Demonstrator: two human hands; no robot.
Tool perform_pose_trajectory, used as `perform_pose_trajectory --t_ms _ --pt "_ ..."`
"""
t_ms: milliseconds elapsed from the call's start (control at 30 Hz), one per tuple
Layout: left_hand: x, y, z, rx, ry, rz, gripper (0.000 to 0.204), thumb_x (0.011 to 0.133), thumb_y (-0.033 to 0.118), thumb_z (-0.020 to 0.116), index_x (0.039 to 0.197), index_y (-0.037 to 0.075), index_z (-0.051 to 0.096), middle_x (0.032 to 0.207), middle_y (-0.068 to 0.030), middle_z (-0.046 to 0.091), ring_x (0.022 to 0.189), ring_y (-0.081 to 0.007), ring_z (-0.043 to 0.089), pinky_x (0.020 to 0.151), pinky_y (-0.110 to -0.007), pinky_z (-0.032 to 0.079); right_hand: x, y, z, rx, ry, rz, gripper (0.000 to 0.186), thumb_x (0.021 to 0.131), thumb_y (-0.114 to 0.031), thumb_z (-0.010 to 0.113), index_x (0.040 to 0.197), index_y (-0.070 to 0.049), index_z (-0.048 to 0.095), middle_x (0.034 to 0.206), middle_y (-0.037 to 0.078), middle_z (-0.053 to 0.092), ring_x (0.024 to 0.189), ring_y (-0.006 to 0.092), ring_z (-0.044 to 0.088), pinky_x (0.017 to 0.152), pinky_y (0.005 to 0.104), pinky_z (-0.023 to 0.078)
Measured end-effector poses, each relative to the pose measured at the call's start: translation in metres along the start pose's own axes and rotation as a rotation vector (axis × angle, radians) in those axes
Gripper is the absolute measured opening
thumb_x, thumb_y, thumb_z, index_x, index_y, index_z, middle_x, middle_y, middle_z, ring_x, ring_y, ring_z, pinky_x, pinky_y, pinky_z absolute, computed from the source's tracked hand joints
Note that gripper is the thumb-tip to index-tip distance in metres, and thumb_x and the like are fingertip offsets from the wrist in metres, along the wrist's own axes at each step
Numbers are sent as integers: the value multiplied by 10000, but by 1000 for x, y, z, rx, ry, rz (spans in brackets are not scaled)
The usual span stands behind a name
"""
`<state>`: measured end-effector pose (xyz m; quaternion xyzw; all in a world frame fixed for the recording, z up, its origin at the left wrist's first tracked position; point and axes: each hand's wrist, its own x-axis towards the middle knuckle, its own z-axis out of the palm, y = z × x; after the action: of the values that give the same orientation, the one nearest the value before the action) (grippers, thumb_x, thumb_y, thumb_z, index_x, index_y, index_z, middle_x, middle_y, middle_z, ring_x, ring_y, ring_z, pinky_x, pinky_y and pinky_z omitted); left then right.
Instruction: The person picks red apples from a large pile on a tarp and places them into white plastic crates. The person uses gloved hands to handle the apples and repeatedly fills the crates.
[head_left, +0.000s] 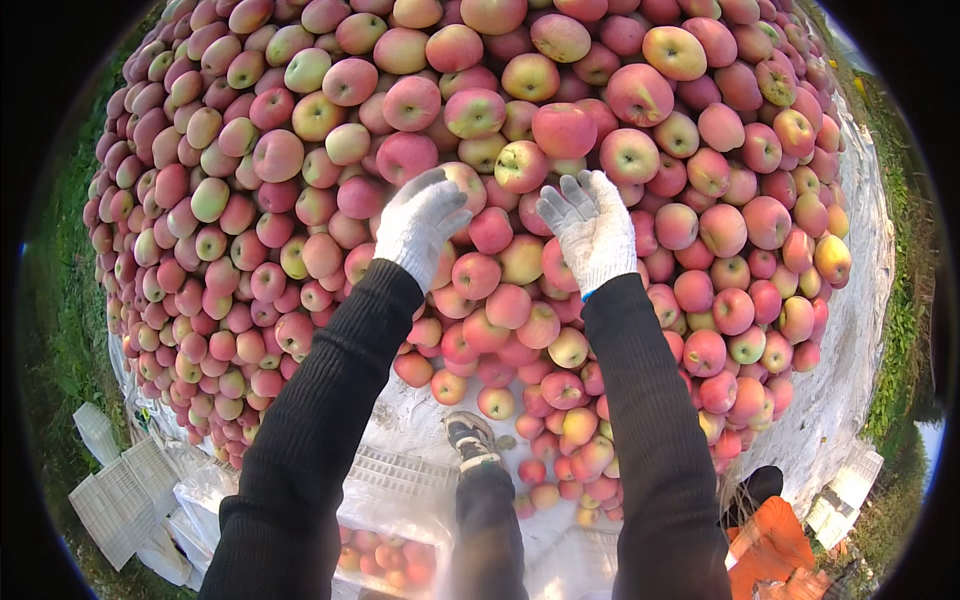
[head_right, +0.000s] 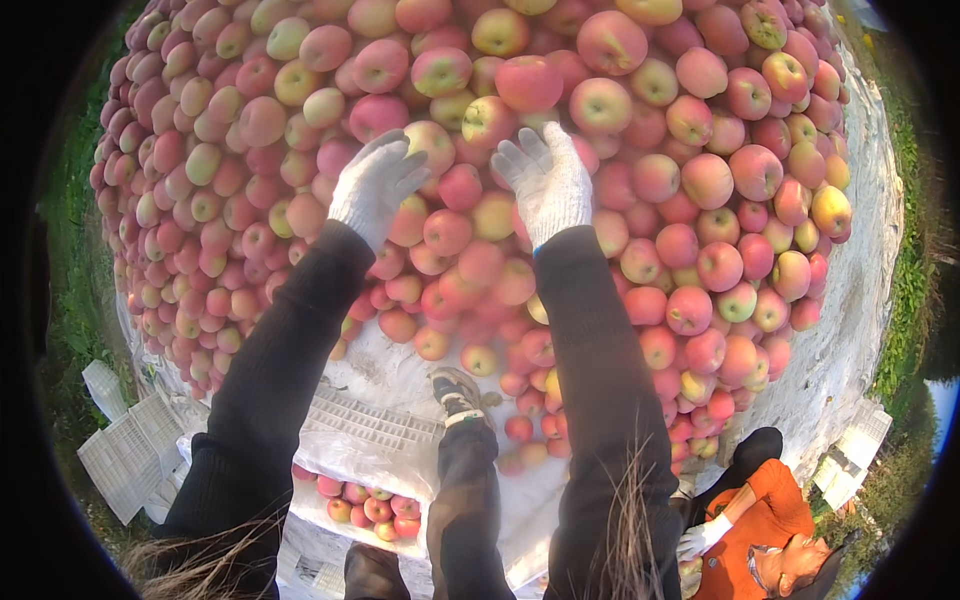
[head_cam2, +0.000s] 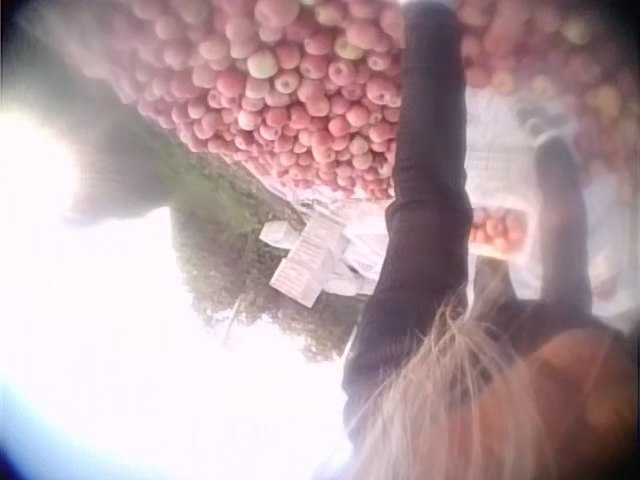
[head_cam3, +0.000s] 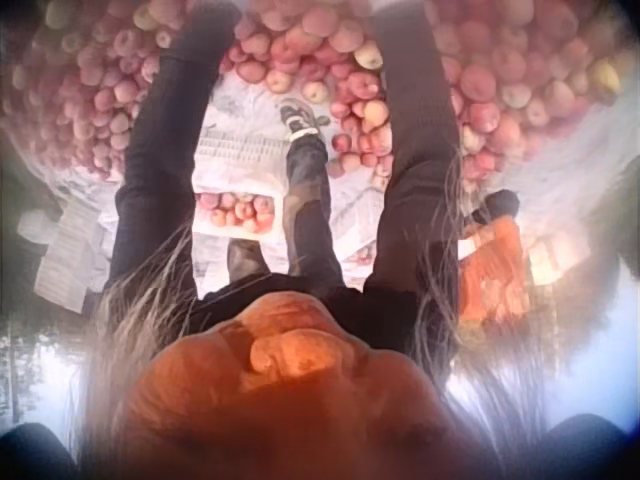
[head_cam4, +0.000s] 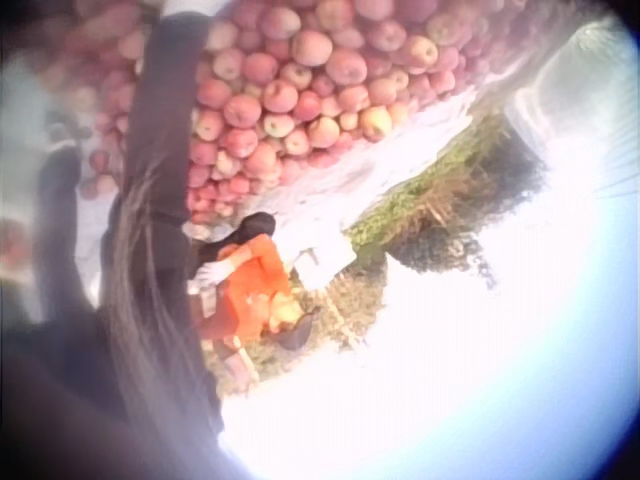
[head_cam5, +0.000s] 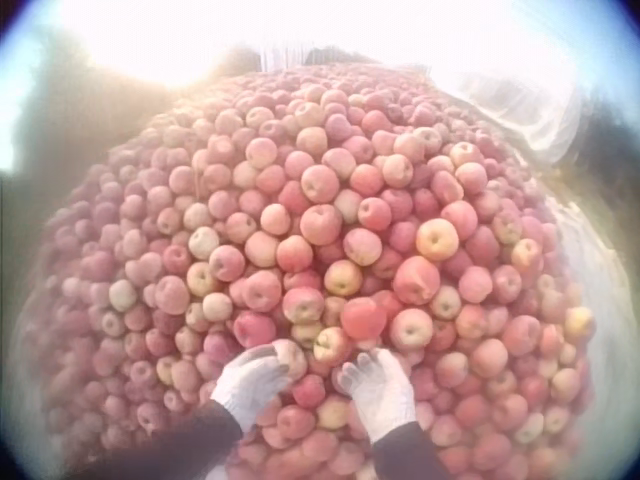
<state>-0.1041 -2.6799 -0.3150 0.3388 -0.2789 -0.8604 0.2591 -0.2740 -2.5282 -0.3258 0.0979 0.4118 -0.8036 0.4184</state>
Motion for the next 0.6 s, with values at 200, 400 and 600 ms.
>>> perform_pose_trajectory --t_ms 200,400,600 --pt "-230 18 -146 282 418 -18 334 1002 98 636 1303 -44 620 1242 -135 679 1047 -254 709 906 -391 582 -183 81 -33 -165 30 451 485 1013 -254 638 1413 -19 496 1245 174 612 997 373 684 844 527 609" --pt "-499 31 -355 239 1130 -192 348 995 224 651 1250 -13 650 1140 -115 704 969 -238 709 816 -372 581 -411 227 -22 -47 -430 1103 606 972 -313 708 1459 -32 482 1310 156 622 1143 356 663 891 502 601" --pt "-665 -34 -415 543 926 -656 545 952 276 688 1391 -26 574 1303 -160 669 1148 -276 664 960 -398 537 -541 353 -14 -1842 -925 630 695 827 -259 770 1454 -131 500 1460 155 496 1207 446 549 1005 542 488"
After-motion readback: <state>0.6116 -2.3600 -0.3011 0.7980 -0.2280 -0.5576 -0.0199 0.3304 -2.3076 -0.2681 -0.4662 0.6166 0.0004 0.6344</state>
